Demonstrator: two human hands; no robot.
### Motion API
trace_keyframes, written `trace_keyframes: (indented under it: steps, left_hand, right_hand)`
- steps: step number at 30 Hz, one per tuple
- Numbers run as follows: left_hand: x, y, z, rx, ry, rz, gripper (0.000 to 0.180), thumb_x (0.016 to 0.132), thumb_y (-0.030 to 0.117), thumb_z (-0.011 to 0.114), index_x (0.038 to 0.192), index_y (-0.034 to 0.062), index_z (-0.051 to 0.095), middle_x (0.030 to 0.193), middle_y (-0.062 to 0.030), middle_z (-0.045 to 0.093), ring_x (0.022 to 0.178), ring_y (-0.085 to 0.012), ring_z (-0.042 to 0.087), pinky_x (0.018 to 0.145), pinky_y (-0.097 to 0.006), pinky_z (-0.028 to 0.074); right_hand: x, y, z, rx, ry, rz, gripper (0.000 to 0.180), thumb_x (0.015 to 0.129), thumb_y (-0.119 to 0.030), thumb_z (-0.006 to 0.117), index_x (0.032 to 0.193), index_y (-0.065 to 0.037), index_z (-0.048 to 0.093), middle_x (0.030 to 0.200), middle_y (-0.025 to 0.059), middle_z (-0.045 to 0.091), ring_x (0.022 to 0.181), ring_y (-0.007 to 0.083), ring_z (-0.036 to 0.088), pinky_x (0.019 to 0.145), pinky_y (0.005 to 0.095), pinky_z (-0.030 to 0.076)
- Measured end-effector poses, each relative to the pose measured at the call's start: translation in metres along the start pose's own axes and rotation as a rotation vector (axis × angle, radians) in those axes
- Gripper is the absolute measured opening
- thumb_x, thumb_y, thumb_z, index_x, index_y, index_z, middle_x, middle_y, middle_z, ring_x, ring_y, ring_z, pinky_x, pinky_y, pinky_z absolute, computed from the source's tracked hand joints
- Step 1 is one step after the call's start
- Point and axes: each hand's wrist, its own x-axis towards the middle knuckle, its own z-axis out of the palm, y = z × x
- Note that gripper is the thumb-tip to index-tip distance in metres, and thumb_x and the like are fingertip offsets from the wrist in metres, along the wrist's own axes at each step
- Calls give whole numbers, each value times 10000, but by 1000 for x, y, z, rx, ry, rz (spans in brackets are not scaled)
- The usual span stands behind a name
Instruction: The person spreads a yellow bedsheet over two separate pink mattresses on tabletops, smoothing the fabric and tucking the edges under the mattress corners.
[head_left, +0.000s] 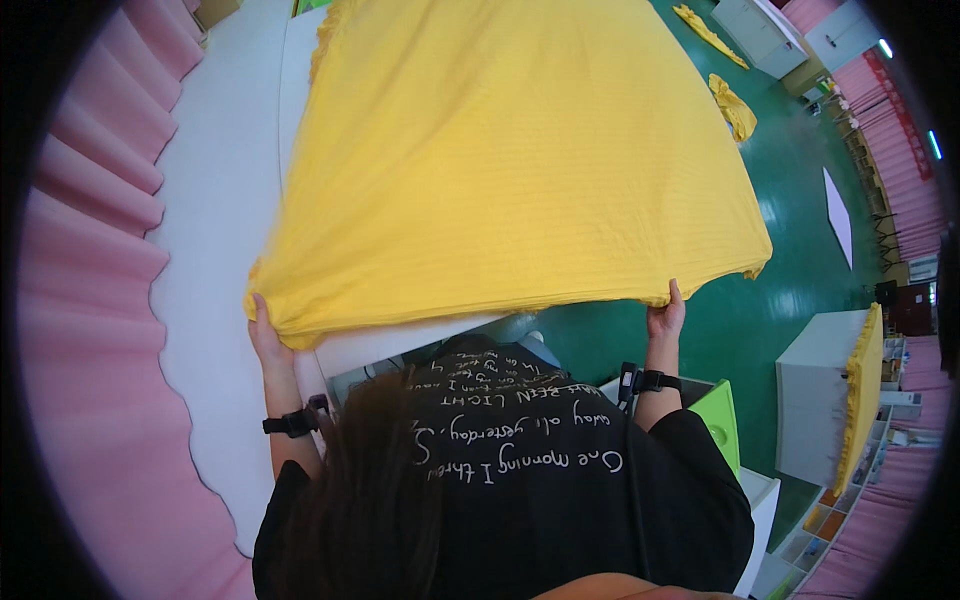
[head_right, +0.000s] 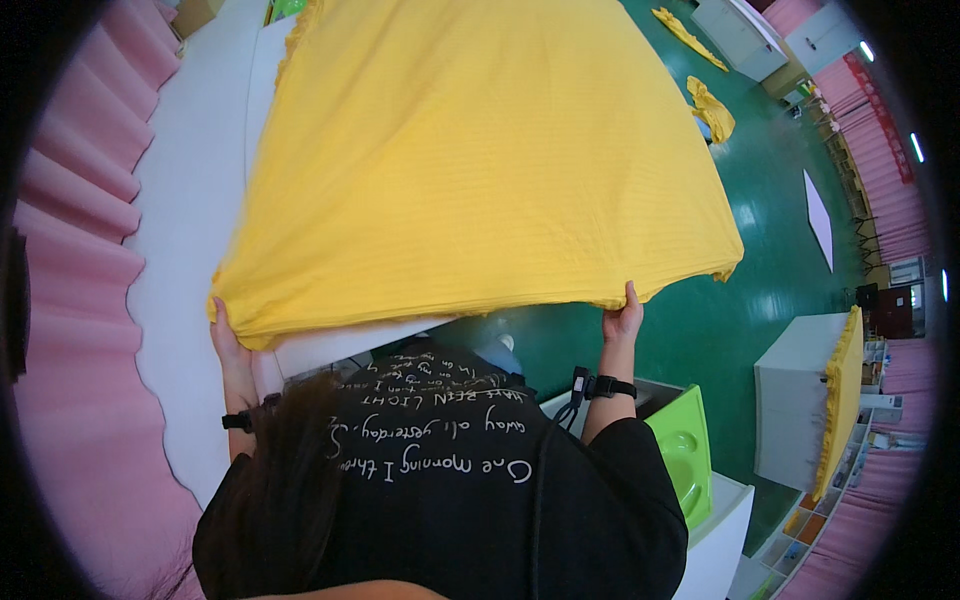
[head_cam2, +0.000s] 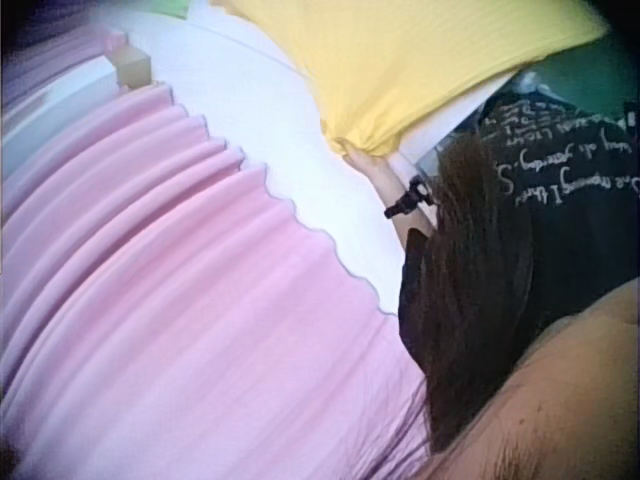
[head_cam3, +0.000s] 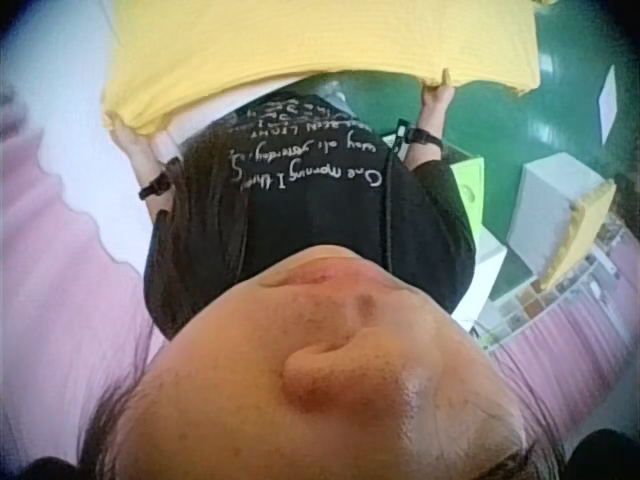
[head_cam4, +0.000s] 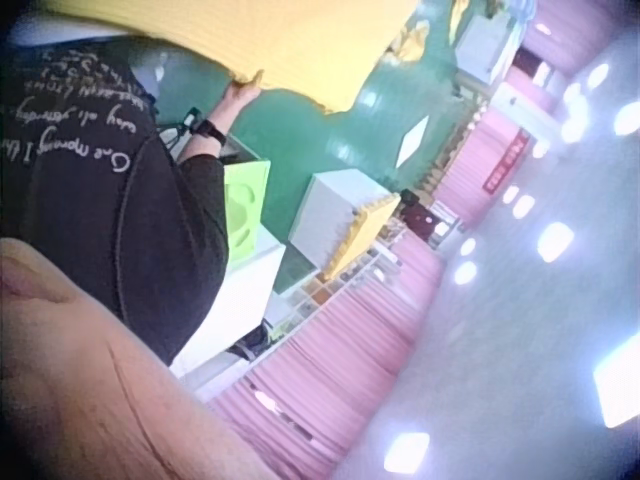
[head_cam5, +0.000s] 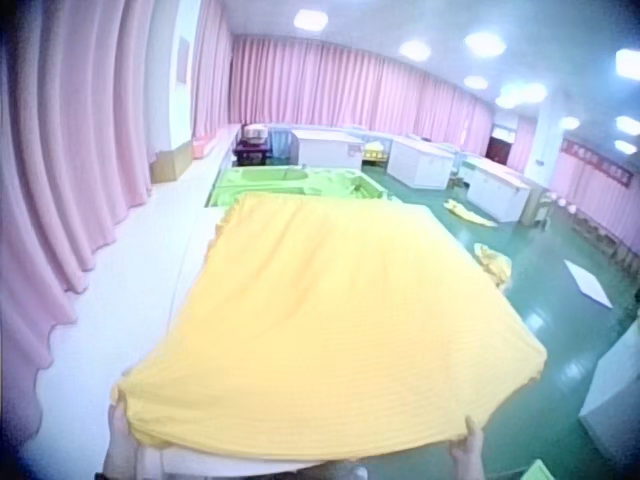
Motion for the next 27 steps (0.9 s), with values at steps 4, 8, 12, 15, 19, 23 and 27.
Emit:
trace_keyframes:
  steps: [4,8,12,15,19,23,27]
  left_hand:
    - [-2,-8,-5,-72,13,95,436,919,275,496,1242,-8,420,1206,-119,521,1068,-244,530,877,-348,459]
    - [25,-54,-73,612,139,123,375,890,169,517,1203,-29,461,1165,-149,554,1051,-259,542,861,-337,440]
    - [19,-42,-55,1113,45,234,335,851,83,531,1164,-34,493,1088,-116,600,992,-223,576,829,-308,449]
    - [14,-48,-59,998,31,167,347,829,53,541,1163,-33,497,1061,-111,612,963,-228,590,833,-312,450]
    - [6,-41,-40,847,9,30,387,824,34,536,1202,-17,470,1113,-105,588,1013,-224,568,863,-316,441]
    - [4,-46,-31,522,-25,50,449,835,43,520,1267,9,403,1196,-99,532,1079,-214,521,899,-307,418]
    - [5,-45,-27,444,6,108,445,866,69,504,1291,11,381,1202,-100,530,1085,-208,518,918,-310,410]
  right_hand:
    - [-17,0,2,-304,122,-88,422,882,-120,537,1275,-54,398,1237,85,492,1076,272,520,882,408,457]
    - [-16,20,-14,-421,213,-28,447,878,-132,552,1286,-57,386,1240,85,488,1083,272,512,882,414,456]
    - [-12,20,-34,-325,222,44,479,863,-213,590,1283,-79,403,1236,90,492,1099,276,502,881,424,451]
    - [-7,14,-37,-218,148,161,493,856,-278,597,1276,-88,420,1239,97,491,1106,279,497,892,428,439]
    - [-6,18,-22,-231,125,166,509,861,-335,581,1262,-58,433,1237,107,496,1110,281,491,907,429,426]
    - [5,20,-5,-327,190,116,517,862,-352,577,1246,-35,440,1231,109,500,1099,276,495,906,433,426]
    - [19,23,9,-394,209,156,480,891,-370,517,1262,-77,437,1266,94,480,1144,277,465,959,433,387]
